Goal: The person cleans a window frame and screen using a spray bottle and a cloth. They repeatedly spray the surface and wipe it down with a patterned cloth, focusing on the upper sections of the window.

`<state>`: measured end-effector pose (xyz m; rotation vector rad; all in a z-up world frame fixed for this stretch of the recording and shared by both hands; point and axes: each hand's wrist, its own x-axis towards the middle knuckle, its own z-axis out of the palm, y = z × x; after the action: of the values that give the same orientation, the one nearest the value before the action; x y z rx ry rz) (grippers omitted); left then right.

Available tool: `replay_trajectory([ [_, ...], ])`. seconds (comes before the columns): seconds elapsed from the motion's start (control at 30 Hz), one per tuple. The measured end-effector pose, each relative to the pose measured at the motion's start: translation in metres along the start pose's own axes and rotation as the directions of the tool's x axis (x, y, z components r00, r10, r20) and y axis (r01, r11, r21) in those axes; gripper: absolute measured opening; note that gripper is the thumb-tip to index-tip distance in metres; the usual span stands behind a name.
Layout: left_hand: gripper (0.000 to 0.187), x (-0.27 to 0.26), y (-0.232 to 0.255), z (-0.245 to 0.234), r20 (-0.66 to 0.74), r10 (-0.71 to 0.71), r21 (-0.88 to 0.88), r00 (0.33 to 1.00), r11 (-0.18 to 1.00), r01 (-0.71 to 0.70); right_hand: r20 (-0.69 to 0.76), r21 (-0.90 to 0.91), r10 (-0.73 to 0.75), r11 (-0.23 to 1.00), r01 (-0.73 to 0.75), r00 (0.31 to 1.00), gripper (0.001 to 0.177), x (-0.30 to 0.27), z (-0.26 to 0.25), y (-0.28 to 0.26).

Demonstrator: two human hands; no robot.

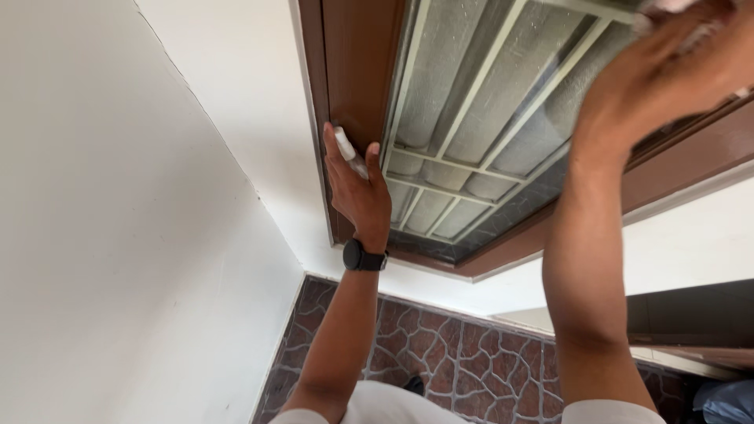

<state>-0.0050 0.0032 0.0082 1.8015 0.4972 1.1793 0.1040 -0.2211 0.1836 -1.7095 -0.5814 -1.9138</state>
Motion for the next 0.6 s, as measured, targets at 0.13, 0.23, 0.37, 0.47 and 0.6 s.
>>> replay_trajectory([
  [0.13,0.068,0.001,-0.002,-0.004,-0.028,0.101,0.023,0.994,0.995,-0.101,0.107,-0.012,-0.144,0.989,0.146,0.984,0.044,-0.004,0.040,-0.026],
  [0.23,0.067,0.005,-0.003,-0.005,-0.031,0.143,0.001,0.989,0.990,-0.143,0.385,-0.175,-0.177,0.950,0.260,0.906,0.039,-0.022,0.037,-0.053],
  [0.37,0.068,0.007,-0.002,-0.009,0.007,0.119,-0.011,0.993,0.993,-0.119,0.155,-0.127,-0.175,0.973,0.195,0.972,0.040,-0.018,0.008,-0.001],
  [0.47,0.068,0.008,-0.002,-0.010,0.030,0.111,0.000,0.993,0.994,-0.111,0.046,-0.063,-0.126,0.990,0.129,0.991,0.032,-0.028,0.000,0.026],
  [0.6,0.069,0.006,-0.002,-0.008,0.026,0.099,0.003,0.995,0.995,-0.099,0.065,0.058,0.032,0.998,-0.036,0.997,0.018,-0.009,-0.006,0.031],
])
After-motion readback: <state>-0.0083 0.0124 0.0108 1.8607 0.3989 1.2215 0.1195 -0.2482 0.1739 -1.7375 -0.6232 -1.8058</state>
